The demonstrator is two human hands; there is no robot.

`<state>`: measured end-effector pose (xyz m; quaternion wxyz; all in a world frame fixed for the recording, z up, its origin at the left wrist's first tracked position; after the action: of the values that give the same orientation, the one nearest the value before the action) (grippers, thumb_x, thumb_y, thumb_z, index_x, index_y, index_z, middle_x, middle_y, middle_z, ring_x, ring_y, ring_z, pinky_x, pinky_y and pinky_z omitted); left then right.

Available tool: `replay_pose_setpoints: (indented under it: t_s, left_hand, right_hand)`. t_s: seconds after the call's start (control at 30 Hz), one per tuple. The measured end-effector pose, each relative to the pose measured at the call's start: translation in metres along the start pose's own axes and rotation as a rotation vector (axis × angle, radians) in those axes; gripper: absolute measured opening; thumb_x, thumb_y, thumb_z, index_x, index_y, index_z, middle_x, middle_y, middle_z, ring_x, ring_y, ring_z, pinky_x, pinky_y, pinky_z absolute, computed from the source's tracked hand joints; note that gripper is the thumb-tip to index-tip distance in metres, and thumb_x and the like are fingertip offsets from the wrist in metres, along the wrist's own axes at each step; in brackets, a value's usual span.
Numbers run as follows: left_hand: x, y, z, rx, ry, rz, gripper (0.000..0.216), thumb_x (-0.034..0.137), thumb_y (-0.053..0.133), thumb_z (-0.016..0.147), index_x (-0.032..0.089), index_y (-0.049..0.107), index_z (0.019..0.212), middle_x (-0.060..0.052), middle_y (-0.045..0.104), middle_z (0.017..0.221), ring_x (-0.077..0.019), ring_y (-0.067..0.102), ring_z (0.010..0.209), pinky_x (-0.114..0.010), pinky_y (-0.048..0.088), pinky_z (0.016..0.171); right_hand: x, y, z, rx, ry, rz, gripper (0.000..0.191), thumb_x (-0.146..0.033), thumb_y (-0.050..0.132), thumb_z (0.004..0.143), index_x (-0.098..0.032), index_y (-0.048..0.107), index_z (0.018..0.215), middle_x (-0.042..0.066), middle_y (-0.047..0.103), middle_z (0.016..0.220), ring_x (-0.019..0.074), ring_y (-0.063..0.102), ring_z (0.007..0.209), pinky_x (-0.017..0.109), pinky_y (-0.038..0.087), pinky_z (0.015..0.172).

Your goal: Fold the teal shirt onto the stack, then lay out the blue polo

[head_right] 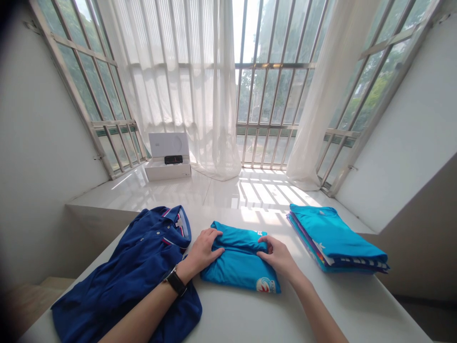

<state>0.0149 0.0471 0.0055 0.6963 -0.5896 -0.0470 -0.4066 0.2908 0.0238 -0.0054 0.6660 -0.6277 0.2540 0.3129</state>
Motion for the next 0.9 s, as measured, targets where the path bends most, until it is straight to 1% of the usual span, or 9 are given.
replay_pose_setpoints:
  t_s: [0.2, 0.27, 0.47, 0.73, 0.9]
  left_hand:
    - [0.007, -0.006, -0.003, -0.031, -0.099, 0.135, 0.041, 0.034, 0.068, 0.084, 0.022, 0.061, 0.123, -0.008, 0.066, 0.122, -0.031, 0.056, 0.112, -0.045, 0.045, 0.094]
    - [0.008, -0.006, -0.003, -0.035, -0.111, 0.166, 0.04, 0.035, 0.066, 0.085, 0.022, 0.061, 0.123, -0.007, 0.065, 0.122, -0.0305, 0.057, 0.11, -0.044, 0.045, 0.092]
    - [0.009, -0.003, -0.003, -0.051, -0.1, 0.165, 0.036, 0.033, 0.062, 0.088, 0.022, 0.061, 0.122, -0.006, 0.065, 0.123, -0.0276, 0.056, 0.11, -0.04, 0.044, 0.093]
    - [0.007, -0.001, -0.004, -0.042, -0.122, 0.203, 0.037, 0.034, 0.058, 0.09, 0.022, 0.058, 0.125, -0.007, 0.063, 0.127, -0.0283, 0.054, 0.114, -0.04, 0.043, 0.095]
    - [0.008, 0.001, -0.004, -0.039, -0.096, 0.154, 0.035, 0.029, 0.057, 0.09, 0.021, 0.058, 0.124, -0.007, 0.063, 0.127, -0.0288, 0.052, 0.116, -0.041, 0.042, 0.097]
  right_hand:
    - [-0.005, -0.002, -0.002, -0.039, 0.014, 0.019, 0.033, -0.04, 0.069, 0.072, -0.021, 0.068, 0.099, 0.001, 0.061, 0.078, 0.0193, 0.054, 0.071, 0.031, 0.045, 0.064]
    - [-0.006, -0.002, -0.003, -0.046, 0.016, 0.012, 0.032, -0.04, 0.069, 0.072, -0.021, 0.067, 0.099, 0.001, 0.06, 0.078, 0.0192, 0.054, 0.071, 0.031, 0.046, 0.065]
    - [-0.006, -0.002, -0.003, -0.035, 0.002, -0.015, 0.029, -0.04, 0.068, 0.072, -0.023, 0.063, 0.095, -0.002, 0.057, 0.073, 0.018, 0.053, 0.068, 0.03, 0.045, 0.064]
    - [-0.013, -0.002, -0.006, -0.047, -0.009, -0.047, 0.029, -0.049, 0.063, 0.078, -0.023, 0.06, 0.091, -0.001, 0.058, 0.072, 0.0179, 0.053, 0.067, 0.03, 0.043, 0.062]
    - [-0.011, -0.001, -0.005, -0.039, -0.015, -0.039, 0.029, -0.049, 0.062, 0.079, -0.022, 0.058, 0.09, -0.001, 0.059, 0.072, 0.0174, 0.053, 0.067, 0.03, 0.044, 0.062]
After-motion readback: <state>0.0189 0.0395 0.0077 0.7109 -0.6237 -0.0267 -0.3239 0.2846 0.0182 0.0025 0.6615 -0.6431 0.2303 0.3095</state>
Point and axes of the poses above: each hand's wrist, its own z-axis towards the middle knuckle, its own y-axis out of the palm, x = y × z, the point moved 4 cm from there along z, towards the middle knuckle
